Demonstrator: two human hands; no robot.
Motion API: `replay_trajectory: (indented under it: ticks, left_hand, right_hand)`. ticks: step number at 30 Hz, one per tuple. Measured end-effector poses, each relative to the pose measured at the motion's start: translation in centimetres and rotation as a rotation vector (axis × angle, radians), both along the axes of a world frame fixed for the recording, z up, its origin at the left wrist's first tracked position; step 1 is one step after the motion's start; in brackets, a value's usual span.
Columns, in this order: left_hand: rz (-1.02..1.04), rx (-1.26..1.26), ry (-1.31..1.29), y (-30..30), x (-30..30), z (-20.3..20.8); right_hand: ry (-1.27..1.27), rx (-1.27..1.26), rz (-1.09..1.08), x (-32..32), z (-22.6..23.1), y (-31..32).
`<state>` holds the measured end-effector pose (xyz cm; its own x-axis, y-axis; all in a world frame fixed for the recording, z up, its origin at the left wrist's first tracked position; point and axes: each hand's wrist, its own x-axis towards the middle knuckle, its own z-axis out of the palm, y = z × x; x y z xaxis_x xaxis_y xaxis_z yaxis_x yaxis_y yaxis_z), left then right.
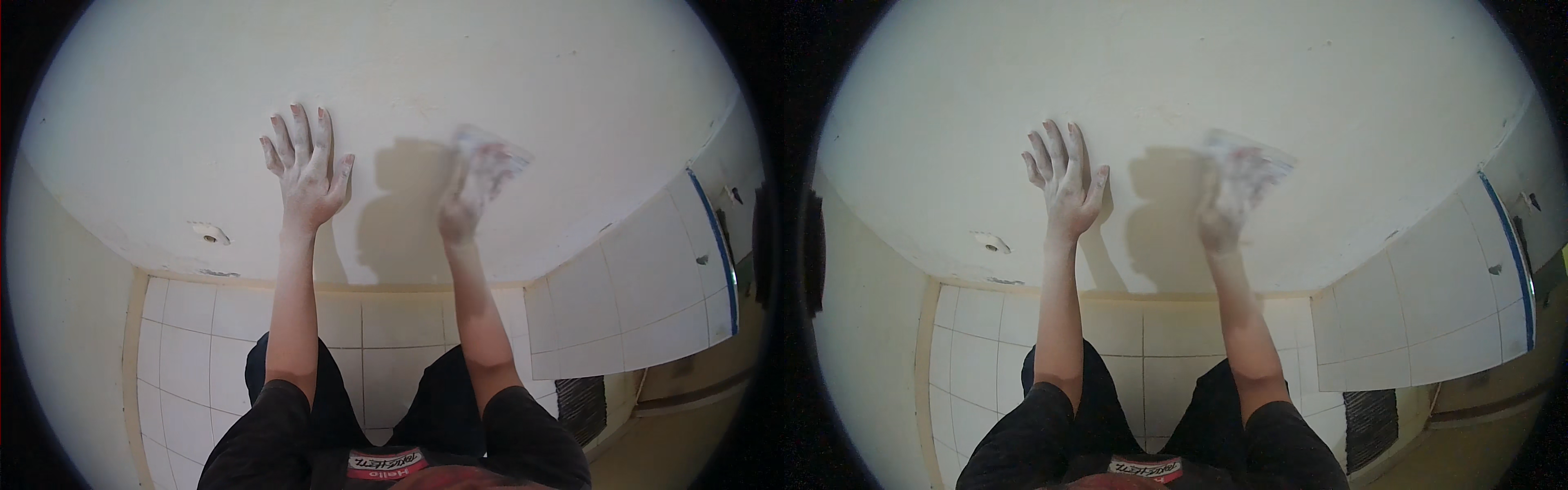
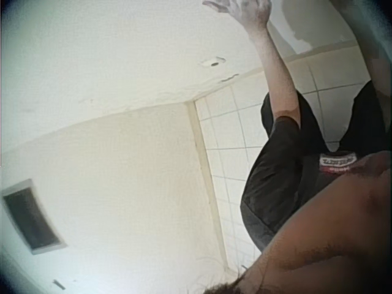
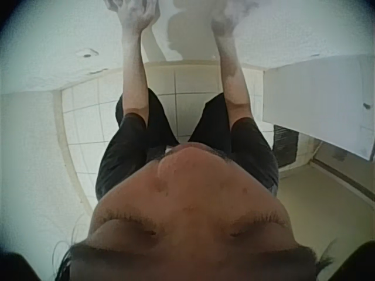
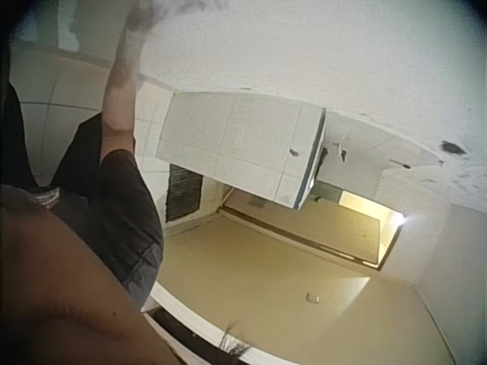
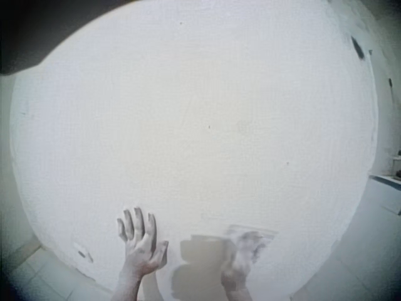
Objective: The person sands a ceiling with sandpaper, moving the paper across the surface with one hand while using the other hand for support.
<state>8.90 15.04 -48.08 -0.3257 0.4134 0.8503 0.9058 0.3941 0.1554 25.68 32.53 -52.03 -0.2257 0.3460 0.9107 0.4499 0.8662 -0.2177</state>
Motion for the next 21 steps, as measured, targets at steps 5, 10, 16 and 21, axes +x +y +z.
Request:
replay_trajectory:
  ticks: [5,10,16,21]
  left_hand:
    - [-0.010,0.005,0.012,0.5,0.2,0.3]
    - [0.019,0.003,0.041,0.5,-0.1,0.2]
    - [0.018,0.020,0.039,0.5,-0.2,-0.1]
    - [0.007,0.010,0.033,0.7,0.3,0.3]
  right_hand:
    - [-0.505,0.349,0.116,-0.1,-4.9,-0.7]
    - [-0.105,0.123,-0.068,3.9,-5.2,4.6]
    - [-0.019,0.070,0.021,-0.3,0.2,-0.5]
    - [-0.460,0.311,0.134,1.0,-8.2,0.6]
